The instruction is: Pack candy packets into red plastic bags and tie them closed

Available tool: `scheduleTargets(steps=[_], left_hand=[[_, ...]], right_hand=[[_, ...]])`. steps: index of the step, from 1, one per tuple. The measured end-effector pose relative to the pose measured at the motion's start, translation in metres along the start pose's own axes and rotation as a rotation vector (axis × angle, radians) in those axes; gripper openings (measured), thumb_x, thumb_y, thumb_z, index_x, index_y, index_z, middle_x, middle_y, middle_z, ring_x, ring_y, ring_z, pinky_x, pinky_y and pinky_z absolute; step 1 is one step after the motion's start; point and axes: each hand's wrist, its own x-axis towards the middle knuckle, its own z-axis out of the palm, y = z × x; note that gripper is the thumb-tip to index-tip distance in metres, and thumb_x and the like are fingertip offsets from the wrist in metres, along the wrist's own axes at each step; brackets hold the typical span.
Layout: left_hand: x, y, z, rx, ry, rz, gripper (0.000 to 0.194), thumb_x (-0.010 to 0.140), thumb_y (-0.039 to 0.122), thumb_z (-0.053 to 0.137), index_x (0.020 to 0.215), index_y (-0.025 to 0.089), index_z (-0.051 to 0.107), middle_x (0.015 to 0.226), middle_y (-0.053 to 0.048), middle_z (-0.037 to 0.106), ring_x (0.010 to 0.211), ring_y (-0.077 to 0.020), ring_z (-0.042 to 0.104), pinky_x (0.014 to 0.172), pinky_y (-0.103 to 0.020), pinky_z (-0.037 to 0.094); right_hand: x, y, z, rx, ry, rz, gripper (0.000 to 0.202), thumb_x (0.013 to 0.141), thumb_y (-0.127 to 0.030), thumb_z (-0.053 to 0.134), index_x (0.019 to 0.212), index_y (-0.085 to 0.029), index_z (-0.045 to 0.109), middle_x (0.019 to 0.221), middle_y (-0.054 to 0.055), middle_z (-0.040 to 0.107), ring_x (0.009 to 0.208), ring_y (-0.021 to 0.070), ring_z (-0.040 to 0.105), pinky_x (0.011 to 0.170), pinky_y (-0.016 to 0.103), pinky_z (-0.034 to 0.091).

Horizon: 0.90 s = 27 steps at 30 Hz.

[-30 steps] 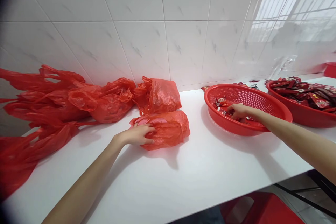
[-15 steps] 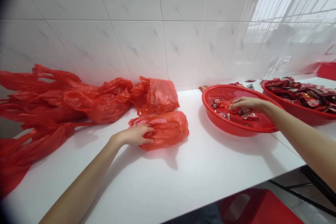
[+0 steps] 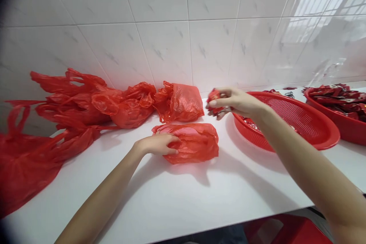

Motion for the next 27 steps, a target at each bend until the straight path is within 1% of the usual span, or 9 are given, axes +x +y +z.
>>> scheduleTargets(steps=[2, 4, 6, 9, 11, 16, 21, 24, 27], left_hand=[[-0.003, 0.005, 0.001, -0.005, -0.035, 0.001, 0.026, 0.084, 0.041, 0.054, 0.098, 0.021, 0.064, 0.107, -0.007, 0.068, 0.091, -0.0250, 0.064, 0.071, -0.033, 0.046], [-0.006, 0.008, 0.001, -0.032, -0.062, -0.015, 0.028, 0.082, 0.041, 0.056, 0.102, 0.022, 0.063, 0.107, -0.007, 0.068, 0.090, -0.0262, 0.064, 0.068, -0.033, 0.046], [-0.010, 0.007, 0.002, -0.042, -0.070, -0.056, 0.031, 0.080, 0.042, 0.058, 0.103, 0.022, 0.063, 0.101, -0.007, 0.068, 0.087, -0.0268, 0.065, 0.065, -0.033, 0.045], [-0.015, 0.003, 0.001, -0.014, -0.064, -0.115, 0.036, 0.076, 0.042, 0.061, 0.106, 0.023, 0.064, 0.096, -0.006, 0.068, 0.085, -0.0279, 0.065, 0.065, -0.034, 0.046], [-0.017, 0.000, 0.001, 0.003, -0.051, -0.128, 0.042, 0.072, 0.037, 0.064, 0.112, 0.024, 0.064, 0.101, -0.007, 0.069, 0.089, -0.0282, 0.065, 0.068, -0.034, 0.048], [-0.019, -0.001, -0.001, 0.041, -0.051, -0.125, 0.044, 0.062, 0.024, 0.065, 0.106, 0.023, 0.063, 0.104, -0.006, 0.067, 0.092, -0.0285, 0.064, 0.076, -0.036, 0.049], [-0.026, 0.000, -0.003, 0.066, -0.023, -0.125, 0.030, 0.061, 0.019, 0.063, 0.090, 0.022, 0.059, 0.087, -0.003, 0.063, 0.086, -0.0266, 0.062, 0.087, -0.041, 0.048], [-0.035, 0.001, -0.005, 0.081, 0.034, -0.108, 0.036, 0.062, 0.022, 0.067, 0.097, 0.023, 0.062, 0.091, -0.004, 0.065, 0.096, -0.0287, 0.061, 0.100, -0.045, 0.043], [-0.045, 0.004, -0.006, 0.077, 0.081, -0.084, 0.050, 0.064, 0.029, 0.071, 0.113, 0.024, 0.063, 0.103, -0.007, 0.068, 0.109, -0.0321, 0.059, 0.108, -0.050, 0.038]], right_hand=[[0.016, -0.003, 0.031, -0.038, -0.211, -0.053, 0.039, 0.070, -0.040, 0.085, 0.094, -0.016, 0.065, 0.089, 0.006, 0.071, 0.081, 0.0198, 0.070, 0.064, 0.027, 0.058], [0.031, 0.003, 0.059, -0.146, -0.406, -0.033, 0.041, 0.072, -0.046, 0.084, 0.095, -0.017, 0.066, 0.084, 0.003, 0.070, 0.075, 0.0174, 0.068, 0.062, 0.026, 0.056], [0.042, 0.014, 0.080, -0.398, -0.494, 0.003, 0.037, 0.075, -0.047, 0.081, 0.093, -0.018, 0.067, 0.083, 0.002, 0.070, 0.072, 0.0168, 0.067, 0.059, 0.024, 0.052], [0.051, 0.031, 0.100, -0.860, -0.382, 0.030, 0.021, 0.082, -0.033, 0.076, 0.094, -0.018, 0.068, 0.089, 0.004, 0.071, 0.077, 0.0176, 0.065, 0.058, 0.023, 0.045], [0.053, 0.038, 0.107, -1.029, -0.322, 0.046, 0.008, 0.086, -0.019, 0.066, 0.093, -0.018, 0.068, 0.092, 0.006, 0.072, 0.082, 0.0192, 0.065, 0.060, 0.024, 0.042], [0.053, 0.040, 0.111, -1.142, -0.255, 0.064, 0.028, 0.081, 0.001, 0.048, 0.092, -0.016, 0.068, 0.092, 0.011, 0.071, 0.086, 0.0244, 0.065, 0.060, 0.028, 0.037], [0.051, 0.037, 0.110, -1.164, -0.309, 0.051, 0.034, 0.083, -0.008, 0.053, 0.112, -0.018, 0.068, 0.107, 0.012, 0.072, 0.096, 0.0270, 0.067, 0.064, 0.028, 0.044], [0.048, 0.039, 0.112, -1.199, -0.363, 0.073, 0.066, 0.074, -0.012, 0.069, 0.138, -0.022, 0.058, 0.133, 0.017, 0.064, 0.116, 0.0346, 0.064, 0.075, 0.033, 0.051], [0.043, 0.037, 0.117, -1.261, -0.412, 0.130, 0.099, 0.065, -0.006, 0.071, 0.155, -0.031, 0.040, 0.154, 0.017, 0.047, 0.134, 0.0393, 0.053, 0.088, 0.041, 0.053]])
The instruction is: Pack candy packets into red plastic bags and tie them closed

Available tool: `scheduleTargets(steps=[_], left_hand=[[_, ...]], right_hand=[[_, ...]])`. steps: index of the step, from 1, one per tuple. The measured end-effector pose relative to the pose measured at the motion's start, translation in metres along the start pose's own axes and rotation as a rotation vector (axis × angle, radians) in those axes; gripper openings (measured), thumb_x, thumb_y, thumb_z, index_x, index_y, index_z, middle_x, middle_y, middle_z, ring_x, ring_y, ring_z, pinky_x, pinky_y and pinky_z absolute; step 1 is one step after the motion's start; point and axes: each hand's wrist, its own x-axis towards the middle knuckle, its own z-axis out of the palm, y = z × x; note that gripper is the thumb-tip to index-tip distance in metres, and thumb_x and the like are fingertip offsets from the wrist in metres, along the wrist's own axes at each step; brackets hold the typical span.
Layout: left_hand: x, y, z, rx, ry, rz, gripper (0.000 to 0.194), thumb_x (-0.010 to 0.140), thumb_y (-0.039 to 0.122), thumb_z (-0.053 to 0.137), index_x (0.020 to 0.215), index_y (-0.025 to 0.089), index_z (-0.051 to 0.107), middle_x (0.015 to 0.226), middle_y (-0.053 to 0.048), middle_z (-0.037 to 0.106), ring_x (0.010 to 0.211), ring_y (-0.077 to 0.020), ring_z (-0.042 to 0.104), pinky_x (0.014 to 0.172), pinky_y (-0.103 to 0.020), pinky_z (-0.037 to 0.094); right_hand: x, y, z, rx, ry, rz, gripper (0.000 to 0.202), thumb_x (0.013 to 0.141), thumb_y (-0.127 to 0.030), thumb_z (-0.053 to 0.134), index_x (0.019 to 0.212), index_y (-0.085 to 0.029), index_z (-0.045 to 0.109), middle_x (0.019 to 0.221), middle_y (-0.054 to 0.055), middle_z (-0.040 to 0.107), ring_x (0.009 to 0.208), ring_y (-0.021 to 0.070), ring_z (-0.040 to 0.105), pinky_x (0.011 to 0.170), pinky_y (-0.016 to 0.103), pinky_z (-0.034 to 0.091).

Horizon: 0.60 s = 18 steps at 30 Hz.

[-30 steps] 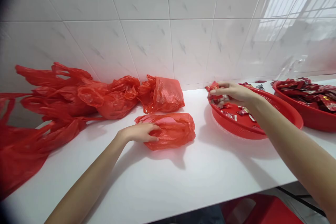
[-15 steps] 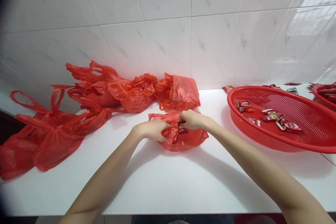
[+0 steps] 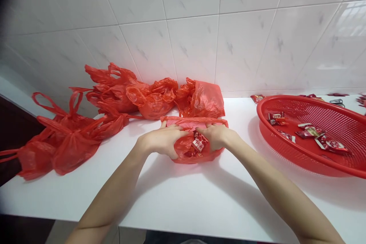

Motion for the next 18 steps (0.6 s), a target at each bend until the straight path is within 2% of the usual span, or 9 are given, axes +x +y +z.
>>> scheduleTargets(steps=[3, 5, 8, 10, 12, 13, 15, 18], left_hand=[[-0.008, 0.002, -0.002, -0.002, 0.014, -0.028, 0.058, 0.065, 0.032, 0.073, 0.122, 0.024, 0.062, 0.113, -0.009, 0.067, 0.121, -0.0360, 0.055, 0.116, -0.057, 0.028], [-0.013, 0.001, -0.004, -0.016, 0.044, -0.061, 0.060, 0.067, 0.035, 0.073, 0.125, 0.025, 0.060, 0.123, -0.010, 0.064, 0.131, -0.0382, 0.048, 0.120, -0.060, 0.019], [-0.021, 0.000, -0.009, -0.026, 0.125, -0.105, 0.065, 0.072, 0.036, 0.070, 0.134, 0.026, 0.054, 0.144, -0.012, 0.052, 0.145, -0.0408, 0.033, 0.121, -0.062, 0.012], [-0.028, 0.000, -0.013, -0.025, 0.192, -0.138, 0.070, 0.076, 0.032, 0.067, 0.143, 0.028, 0.047, 0.156, -0.012, 0.038, 0.150, -0.0412, 0.022, 0.121, -0.061, 0.016], [-0.035, 0.000, -0.016, -0.020, 0.261, -0.161, 0.073, 0.080, 0.028, 0.063, 0.149, 0.030, 0.039, 0.162, -0.011, 0.029, 0.152, -0.0409, 0.017, 0.121, -0.059, 0.019], [-0.037, 0.000, -0.017, -0.017, 0.290, -0.162, 0.073, 0.081, 0.026, 0.061, 0.150, 0.030, 0.038, 0.161, -0.011, 0.029, 0.151, -0.0410, 0.019, 0.120, -0.057, 0.021], [-0.041, 0.001, -0.016, -0.014, 0.311, -0.158, 0.067, 0.082, 0.025, 0.058, 0.147, 0.029, 0.041, 0.155, -0.011, 0.037, 0.148, -0.0409, 0.026, 0.118, -0.055, 0.027], [-0.042, 0.001, -0.013, -0.023, 0.257, -0.153, 0.053, 0.082, 0.027, 0.057, 0.135, 0.025, 0.053, 0.142, -0.011, 0.051, 0.141, -0.0391, 0.035, 0.115, -0.051, 0.031]], right_hand=[[-0.008, -0.005, -0.004, -0.078, -0.015, 0.010, 0.106, 0.063, -0.006, 0.070, 0.159, -0.031, 0.032, 0.158, 0.017, 0.042, 0.144, 0.0409, 0.041, 0.101, 0.048, 0.048], [-0.014, -0.004, -0.011, -0.085, 0.036, 0.017, 0.103, 0.065, -0.008, 0.070, 0.159, -0.026, 0.033, 0.153, 0.018, 0.048, 0.142, 0.0410, 0.043, 0.101, 0.047, 0.047], [-0.025, 0.003, -0.022, -0.025, 0.167, 0.028, 0.093, 0.069, -0.007, 0.067, 0.156, -0.026, 0.039, 0.144, 0.017, 0.056, 0.130, 0.0383, 0.055, 0.086, 0.037, 0.052], [-0.033, 0.008, -0.029, 0.020, 0.249, 0.022, 0.086, 0.072, -0.005, 0.062, 0.152, -0.029, 0.043, 0.138, 0.014, 0.060, 0.122, 0.0353, 0.061, 0.074, 0.031, 0.052], [-0.040, 0.011, -0.034, 0.058, 0.300, 0.013, 0.079, 0.074, -0.004, 0.058, 0.148, -0.031, 0.046, 0.133, 0.011, 0.062, 0.117, 0.0333, 0.063, 0.069, 0.028, 0.050], [-0.043, 0.012, -0.035, 0.074, 0.310, 0.013, 0.076, 0.076, -0.005, 0.058, 0.146, -0.031, 0.047, 0.131, 0.011, 0.064, 0.116, 0.0331, 0.063, 0.069, 0.028, 0.050], [-0.047, 0.013, -0.035, 0.092, 0.310, 0.008, 0.067, 0.080, -0.009, 0.059, 0.143, -0.031, 0.050, 0.126, 0.010, 0.066, 0.114, 0.0332, 0.064, 0.071, 0.030, 0.051], [-0.048, 0.015, -0.032, 0.102, 0.276, -0.002, 0.055, 0.082, -0.017, 0.063, 0.135, -0.030, 0.057, 0.118, 0.010, 0.068, 0.107, 0.0327, 0.066, 0.069, 0.031, 0.050]])
